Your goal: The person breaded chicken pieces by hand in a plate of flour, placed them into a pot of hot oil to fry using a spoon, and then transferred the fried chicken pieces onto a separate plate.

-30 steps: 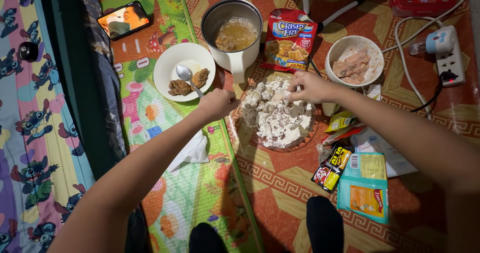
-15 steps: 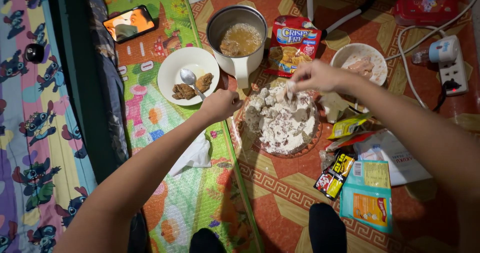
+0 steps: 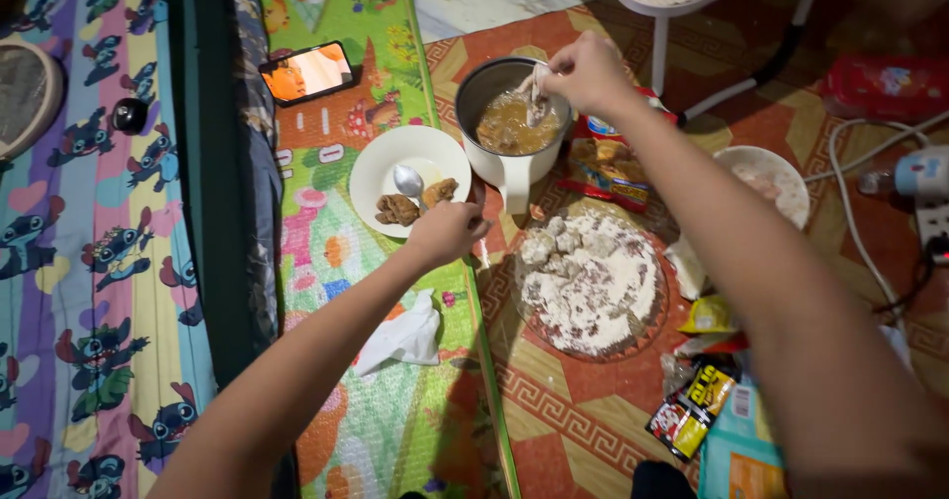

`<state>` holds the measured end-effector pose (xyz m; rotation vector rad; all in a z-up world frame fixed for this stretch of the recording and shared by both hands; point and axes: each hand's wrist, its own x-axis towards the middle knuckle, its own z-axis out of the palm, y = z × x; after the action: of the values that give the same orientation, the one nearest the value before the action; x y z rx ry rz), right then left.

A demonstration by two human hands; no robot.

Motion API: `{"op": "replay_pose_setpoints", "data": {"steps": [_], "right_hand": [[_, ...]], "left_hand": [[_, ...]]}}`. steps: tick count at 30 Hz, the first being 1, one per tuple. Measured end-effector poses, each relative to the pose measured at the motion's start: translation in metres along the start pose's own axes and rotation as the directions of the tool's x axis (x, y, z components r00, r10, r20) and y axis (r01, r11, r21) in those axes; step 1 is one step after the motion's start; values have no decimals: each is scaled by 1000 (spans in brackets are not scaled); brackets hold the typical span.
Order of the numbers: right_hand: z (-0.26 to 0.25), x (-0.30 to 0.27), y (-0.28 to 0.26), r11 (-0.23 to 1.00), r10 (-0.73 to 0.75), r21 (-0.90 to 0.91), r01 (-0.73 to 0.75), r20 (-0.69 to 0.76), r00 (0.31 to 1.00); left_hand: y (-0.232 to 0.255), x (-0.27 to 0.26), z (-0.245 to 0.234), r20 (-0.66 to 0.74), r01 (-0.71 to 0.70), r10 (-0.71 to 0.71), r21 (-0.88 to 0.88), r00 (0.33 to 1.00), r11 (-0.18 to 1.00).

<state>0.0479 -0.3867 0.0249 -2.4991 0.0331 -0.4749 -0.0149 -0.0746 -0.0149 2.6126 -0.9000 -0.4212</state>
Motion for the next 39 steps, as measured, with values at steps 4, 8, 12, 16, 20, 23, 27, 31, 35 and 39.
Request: {"op": "replay_pose_setpoints", "data": {"steps": [4, 8, 12, 16, 20, 23, 27, 31, 35, 39], "right_hand": [[33, 11, -3, 966, 43, -254, -50, -34, 998], [51, 20, -5, 877, 193, -458, -143, 64, 979], [66, 27, -2, 833, 175, -542, -109, 72, 982], [71, 42, -4, 860, 182, -494, -125, 68, 981], [55, 46, -6, 926, 66, -368, -89, -74, 995], [31, 37, -14, 952, 26, -299, -61, -119, 993], [-7, 20, -37, 980, -10, -199, -6, -80, 997], [-28, -6, -70, 980, -99, -178, 91, -41, 994], [-15, -38, -105, 978, -175, -105, 179, 45, 984], [24, -72, -128, 975, -191, -68, 211, 229, 954]], "left_hand": [[-5, -1, -2, 4, 29, -29, -44, 1000, 999], [-11, 1, -3, 21, 54, -53, -49, 998, 997], [-17, 0, -2, 9, 61, -61, -78, 998, 995], [-21, -3, -4, 15, 96, -95, -78, 995, 992], [-19, -5, -6, 70, 142, -137, -64, 988, 988], [-16, -4, -4, 58, 130, -127, -57, 990, 990], [-6, -1, 1, 53, 84, -81, -41, 995, 996], [3, -1, 8, 75, 62, -60, -26, 995, 998], [0, -9, 10, 141, 68, -71, 28, 987, 997], [-14, -25, 6, 226, 92, -118, 123, 967, 988]]}}
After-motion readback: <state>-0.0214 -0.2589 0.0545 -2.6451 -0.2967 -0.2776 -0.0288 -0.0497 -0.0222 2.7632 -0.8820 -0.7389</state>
